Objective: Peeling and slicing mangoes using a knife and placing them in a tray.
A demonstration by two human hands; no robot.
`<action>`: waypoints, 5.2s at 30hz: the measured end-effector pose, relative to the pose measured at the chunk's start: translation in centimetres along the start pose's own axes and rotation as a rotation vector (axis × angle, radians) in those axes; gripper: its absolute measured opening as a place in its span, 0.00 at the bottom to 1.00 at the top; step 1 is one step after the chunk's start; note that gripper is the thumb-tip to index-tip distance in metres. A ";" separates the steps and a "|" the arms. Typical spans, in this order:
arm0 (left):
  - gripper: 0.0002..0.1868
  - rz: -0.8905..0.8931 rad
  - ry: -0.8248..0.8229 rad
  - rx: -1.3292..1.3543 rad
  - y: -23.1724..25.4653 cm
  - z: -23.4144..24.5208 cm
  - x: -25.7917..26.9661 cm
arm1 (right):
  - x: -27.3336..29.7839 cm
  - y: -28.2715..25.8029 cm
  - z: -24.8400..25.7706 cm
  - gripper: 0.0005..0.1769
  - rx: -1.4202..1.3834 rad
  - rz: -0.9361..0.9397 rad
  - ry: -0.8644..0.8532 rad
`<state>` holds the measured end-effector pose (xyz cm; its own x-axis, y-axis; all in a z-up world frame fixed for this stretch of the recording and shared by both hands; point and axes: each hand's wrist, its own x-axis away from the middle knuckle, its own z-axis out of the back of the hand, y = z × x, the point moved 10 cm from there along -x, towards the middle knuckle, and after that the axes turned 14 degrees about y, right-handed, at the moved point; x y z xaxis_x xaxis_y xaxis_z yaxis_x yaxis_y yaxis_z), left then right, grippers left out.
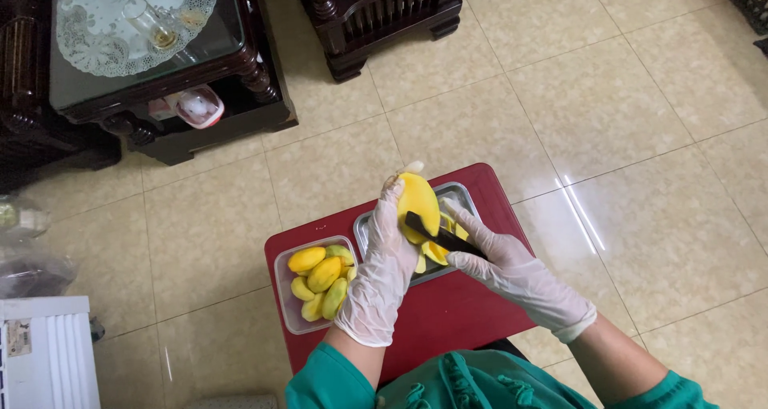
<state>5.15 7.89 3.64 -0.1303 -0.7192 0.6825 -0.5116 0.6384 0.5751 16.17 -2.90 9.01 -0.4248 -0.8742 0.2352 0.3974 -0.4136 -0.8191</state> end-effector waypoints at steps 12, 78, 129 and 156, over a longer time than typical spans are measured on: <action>0.13 0.244 -0.010 0.062 -1.7 -1.3 1.5 | -1.4 -1.0 0.2 0.47 -0.014 -0.019 0.008; 0.32 0.248 -0.366 -0.282 -7.1 3.8 -1.7 | -3.0 4.4 -1.5 0.53 0.258 -0.178 -0.076; 0.47 0.253 0.092 -0.405 -12.3 10.1 -7.1 | -6.6 8.4 -6.7 0.19 -0.712 -0.474 -0.034; 0.18 0.434 0.088 0.187 -6.0 5.7 -4.2 | -12.1 24.7 -8.9 0.43 -0.485 -0.515 0.085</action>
<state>3.90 5.52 -5.29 -0.2971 -0.3662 0.8818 -0.5707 0.8085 0.1435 23.93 -0.29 -18.74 -0.5313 -0.5671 0.6294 -0.2690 -0.5915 -0.7601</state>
